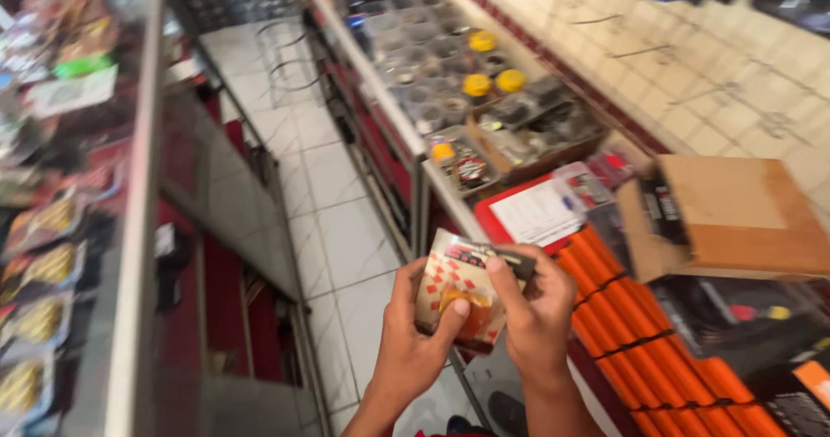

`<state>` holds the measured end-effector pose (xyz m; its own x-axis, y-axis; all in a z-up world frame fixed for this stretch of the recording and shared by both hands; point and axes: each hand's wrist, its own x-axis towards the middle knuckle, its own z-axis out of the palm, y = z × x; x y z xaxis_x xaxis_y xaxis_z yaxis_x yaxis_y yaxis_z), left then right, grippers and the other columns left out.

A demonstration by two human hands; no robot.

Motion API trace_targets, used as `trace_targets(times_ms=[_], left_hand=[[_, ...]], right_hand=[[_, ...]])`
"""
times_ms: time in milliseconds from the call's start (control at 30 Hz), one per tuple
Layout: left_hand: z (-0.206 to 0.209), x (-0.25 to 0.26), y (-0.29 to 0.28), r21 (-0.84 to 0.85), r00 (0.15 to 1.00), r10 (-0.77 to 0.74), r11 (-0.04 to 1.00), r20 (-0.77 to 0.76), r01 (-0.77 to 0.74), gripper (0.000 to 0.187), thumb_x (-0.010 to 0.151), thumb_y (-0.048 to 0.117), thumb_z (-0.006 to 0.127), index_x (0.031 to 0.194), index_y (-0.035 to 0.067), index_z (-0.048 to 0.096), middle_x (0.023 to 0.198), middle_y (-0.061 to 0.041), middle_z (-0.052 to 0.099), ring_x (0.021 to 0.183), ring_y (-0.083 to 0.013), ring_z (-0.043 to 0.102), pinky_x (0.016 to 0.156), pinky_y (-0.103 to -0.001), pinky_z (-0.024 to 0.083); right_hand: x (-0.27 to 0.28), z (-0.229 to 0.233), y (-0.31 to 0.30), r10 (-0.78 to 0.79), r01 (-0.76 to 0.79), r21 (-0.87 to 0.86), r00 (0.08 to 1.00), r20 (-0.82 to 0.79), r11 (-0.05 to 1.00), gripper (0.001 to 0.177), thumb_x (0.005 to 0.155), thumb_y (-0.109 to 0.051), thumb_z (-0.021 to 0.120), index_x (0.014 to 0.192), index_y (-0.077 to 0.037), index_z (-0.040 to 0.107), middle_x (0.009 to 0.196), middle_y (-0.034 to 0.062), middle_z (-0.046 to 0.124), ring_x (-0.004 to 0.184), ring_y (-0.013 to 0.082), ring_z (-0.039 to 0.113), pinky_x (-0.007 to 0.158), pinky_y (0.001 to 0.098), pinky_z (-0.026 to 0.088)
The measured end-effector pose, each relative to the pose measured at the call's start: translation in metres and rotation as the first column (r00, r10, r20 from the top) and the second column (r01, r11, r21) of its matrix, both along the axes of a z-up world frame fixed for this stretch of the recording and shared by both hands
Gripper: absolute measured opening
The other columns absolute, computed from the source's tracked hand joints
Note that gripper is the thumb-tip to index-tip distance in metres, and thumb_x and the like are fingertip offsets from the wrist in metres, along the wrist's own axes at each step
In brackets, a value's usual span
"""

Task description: The person picks up various motorcycle parts in retail packaging from a display counter and a wire wall rack, handling them and arranging them on a surface.

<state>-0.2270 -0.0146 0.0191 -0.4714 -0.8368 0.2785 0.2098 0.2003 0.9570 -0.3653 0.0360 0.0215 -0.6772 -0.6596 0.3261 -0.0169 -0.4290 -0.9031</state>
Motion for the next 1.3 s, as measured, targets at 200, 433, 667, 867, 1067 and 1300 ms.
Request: trace_targets(times_ms=[200, 433, 667, 867, 1067, 1300], left_hand=[[-0.014, -0.060, 0.007, -0.079, 0.997, -0.057, 0.995, -0.052, 0.053, 0.046, 0.089, 0.009, 0.075, 0.127, -0.004, 0.055, 0.106, -0.013, 0.078, 0.097, -0.0146, 0.073, 0.085, -0.029, 0.061], [-0.014, -0.103, 0.006, -0.254, 0.993, -0.115, 0.962, -0.034, 0.103, 0.044, 0.086, 0.015, 0.077, 0.122, -0.005, 0.061, 0.097, -0.011, 0.079, 0.090, -0.0133, 0.075, 0.080, -0.027, 0.060], [-0.017, -0.118, -0.002, -0.286, 0.951, -0.300, 0.920, -0.077, 0.267, 0.044, 0.085, 0.012, 0.076, 0.122, -0.006, 0.062, 0.097, -0.011, 0.078, 0.088, -0.0123, 0.073, 0.078, -0.025, 0.058], [-0.032, -0.125, -0.004, -0.166, 0.871, -0.473, 0.877, -0.130, 0.452, 0.049, 0.085, 0.014, 0.076, 0.124, -0.009, 0.060, 0.100, -0.014, 0.077, 0.091, -0.0138, 0.073, 0.080, -0.027, 0.059], [-0.032, -0.124, 0.018, -0.141, 0.762, -0.626, 0.780, -0.166, 0.610, 0.052, 0.085, 0.018, 0.078, 0.126, -0.009, 0.060, 0.100, -0.015, 0.078, 0.093, -0.0157, 0.075, 0.084, -0.029, 0.060], [0.044, -0.130, 0.066, -0.330, 0.425, -0.905, 0.408, -0.023, 0.851, 0.048, 0.094, 0.021, 0.076, 0.130, -0.005, 0.057, 0.110, -0.017, 0.076, 0.100, -0.0256, 0.079, 0.089, -0.035, 0.062]], right_hand=[[-0.044, 0.000, 0.031, -0.136, 0.134, -0.029, 0.986, -0.093, 0.991, 0.012, 0.095, -0.003, 0.069, 0.103, 0.005, 0.071, 0.092, 0.0043, 0.072, 0.084, 0.0076, 0.064, 0.076, 0.0227, 0.051], [-0.071, 0.000, 0.060, -0.280, 0.276, -0.047, 0.944, -0.173, 0.960, 0.012, 0.095, 0.001, 0.069, 0.104, 0.008, 0.072, 0.091, 0.0086, 0.069, 0.082, 0.0096, 0.060, 0.074, 0.0240, 0.048], [-0.061, 0.009, 0.073, -0.460, 0.452, -0.090, 0.863, -0.208, 0.888, 0.010, 0.095, 0.000, 0.067, 0.103, 0.007, 0.070, 0.095, 0.0102, 0.070, 0.085, 0.0125, 0.065, 0.078, 0.0259, 0.052], [-0.043, 0.005, 0.078, -0.606, 0.615, 0.010, 0.779, -0.164, 0.788, 0.010, 0.094, 0.000, 0.069, 0.101, 0.007, 0.072, 0.089, 0.0102, 0.070, 0.080, 0.0121, 0.064, 0.072, 0.0266, 0.052], [-0.023, -0.002, 0.108, -0.730, 0.745, -0.029, 0.644, -0.228, 0.666, 0.010, 0.094, 0.000, 0.070, 0.101, 0.007, 0.071, 0.091, 0.0107, 0.070, 0.084, 0.0146, 0.063, 0.075, 0.0281, 0.051], [-0.008, 0.024, 0.194, -0.881, 0.855, -0.239, 0.408, -0.239, 0.461, 0.010, 0.096, -0.002, 0.068, 0.101, 0.006, 0.070, 0.093, 0.0115, 0.068, 0.082, 0.0136, 0.061, 0.076, 0.0257, 0.047]])
